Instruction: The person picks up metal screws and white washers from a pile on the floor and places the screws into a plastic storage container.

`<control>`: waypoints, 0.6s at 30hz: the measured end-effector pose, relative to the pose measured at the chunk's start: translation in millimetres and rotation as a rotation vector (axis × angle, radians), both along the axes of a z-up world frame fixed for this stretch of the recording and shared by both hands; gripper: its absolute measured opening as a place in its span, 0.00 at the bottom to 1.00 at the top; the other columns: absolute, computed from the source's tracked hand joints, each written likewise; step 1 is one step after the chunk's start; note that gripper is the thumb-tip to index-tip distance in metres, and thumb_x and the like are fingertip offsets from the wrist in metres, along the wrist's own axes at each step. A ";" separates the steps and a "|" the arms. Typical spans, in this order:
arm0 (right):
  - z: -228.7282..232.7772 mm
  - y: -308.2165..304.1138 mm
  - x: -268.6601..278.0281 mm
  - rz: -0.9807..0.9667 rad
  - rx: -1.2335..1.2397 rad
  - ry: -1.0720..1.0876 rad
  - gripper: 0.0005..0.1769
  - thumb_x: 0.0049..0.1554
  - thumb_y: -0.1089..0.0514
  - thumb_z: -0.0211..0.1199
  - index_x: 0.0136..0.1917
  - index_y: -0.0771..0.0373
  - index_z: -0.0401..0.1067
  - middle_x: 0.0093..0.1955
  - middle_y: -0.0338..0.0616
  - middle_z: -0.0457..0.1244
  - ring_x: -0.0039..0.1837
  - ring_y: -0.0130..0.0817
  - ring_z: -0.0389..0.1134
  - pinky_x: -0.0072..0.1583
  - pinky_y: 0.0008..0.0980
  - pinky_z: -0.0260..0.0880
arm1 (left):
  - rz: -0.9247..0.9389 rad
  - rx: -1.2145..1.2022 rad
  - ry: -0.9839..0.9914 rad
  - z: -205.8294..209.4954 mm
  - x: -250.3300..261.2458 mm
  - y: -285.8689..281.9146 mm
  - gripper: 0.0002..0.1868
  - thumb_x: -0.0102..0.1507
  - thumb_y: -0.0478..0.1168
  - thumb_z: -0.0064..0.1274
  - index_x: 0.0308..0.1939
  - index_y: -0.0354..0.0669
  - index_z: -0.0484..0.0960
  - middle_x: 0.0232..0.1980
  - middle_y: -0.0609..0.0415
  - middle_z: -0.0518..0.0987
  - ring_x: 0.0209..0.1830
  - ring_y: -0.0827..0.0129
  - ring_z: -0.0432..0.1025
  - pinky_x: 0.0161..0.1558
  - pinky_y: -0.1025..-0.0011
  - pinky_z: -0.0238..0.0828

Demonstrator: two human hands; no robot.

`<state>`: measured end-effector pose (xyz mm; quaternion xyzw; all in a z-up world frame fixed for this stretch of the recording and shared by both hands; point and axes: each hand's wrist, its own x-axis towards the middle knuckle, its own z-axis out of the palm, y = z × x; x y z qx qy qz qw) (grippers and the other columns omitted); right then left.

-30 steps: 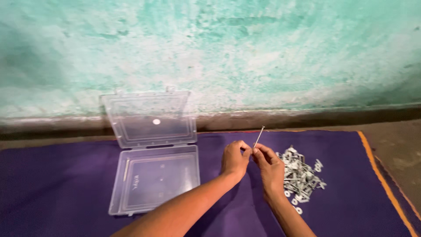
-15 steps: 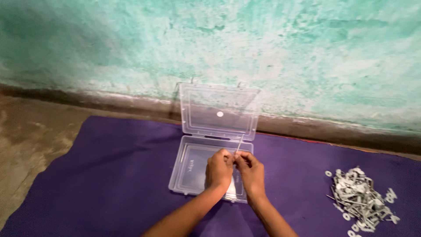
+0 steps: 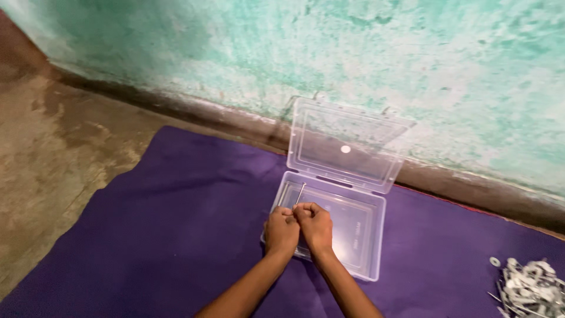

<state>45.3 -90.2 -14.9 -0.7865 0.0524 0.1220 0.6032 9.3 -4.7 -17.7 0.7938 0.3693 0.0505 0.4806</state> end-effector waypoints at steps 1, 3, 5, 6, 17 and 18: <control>-1.7 6.1 1.1 0.002 -0.026 -0.018 0.12 0.56 0.54 0.65 0.47 0.64 0.80 0.38 0.42 0.74 0.41 0.28 0.75 0.47 0.29 0.74 | -0.007 -0.008 -0.023 -2.1 -0.9 2.7 0.13 0.61 0.42 0.50 0.46 0.42 0.83 0.42 0.43 0.85 0.47 0.49 0.80 0.50 0.56 0.74; -5.8 16.3 4.8 -0.001 -0.080 -0.055 0.10 0.56 0.55 0.65 0.46 0.64 0.80 0.37 0.43 0.73 0.39 0.30 0.75 0.45 0.31 0.74 | -0.028 -0.026 -0.071 -8.0 -1.5 6.4 0.15 0.61 0.42 0.47 0.48 0.44 0.83 0.44 0.45 0.86 0.47 0.49 0.80 0.50 0.55 0.75; -11.2 21.3 7.2 0.007 -0.091 -0.104 0.09 0.56 0.56 0.65 0.44 0.65 0.79 0.36 0.43 0.73 0.39 0.30 0.75 0.45 0.32 0.74 | -0.032 -0.053 -0.058 -15.5 -0.2 8.3 0.16 0.63 0.42 0.45 0.50 0.43 0.83 0.46 0.44 0.85 0.50 0.48 0.79 0.52 0.55 0.74; -14.0 23.3 8.1 0.011 -0.096 -0.129 0.09 0.55 0.57 0.65 0.44 0.65 0.79 0.36 0.44 0.73 0.38 0.30 0.74 0.44 0.32 0.74 | -0.035 -0.067 -0.052 -19.4 0.6 8.6 0.17 0.63 0.42 0.44 0.51 0.43 0.82 0.47 0.43 0.84 0.52 0.47 0.78 0.53 0.55 0.74; -21.5 30.7 4.8 0.010 -0.159 -0.206 0.08 0.56 0.57 0.66 0.45 0.65 0.77 0.33 0.44 0.71 0.34 0.32 0.70 0.40 0.33 0.71 | -0.152 -0.017 -0.044 3.6 -4.9 3.4 0.23 0.70 0.51 0.35 0.55 0.42 0.80 0.56 0.41 0.80 0.59 0.48 0.73 0.62 0.56 0.67; -21.5 29.7 4.6 0.008 -0.151 -0.207 0.09 0.56 0.57 0.66 0.46 0.65 0.77 0.33 0.44 0.70 0.34 0.32 0.69 0.39 0.33 0.71 | -0.146 -0.009 -0.024 5.8 -4.2 2.3 0.23 0.71 0.51 0.35 0.56 0.41 0.79 0.57 0.40 0.78 0.59 0.47 0.72 0.62 0.55 0.66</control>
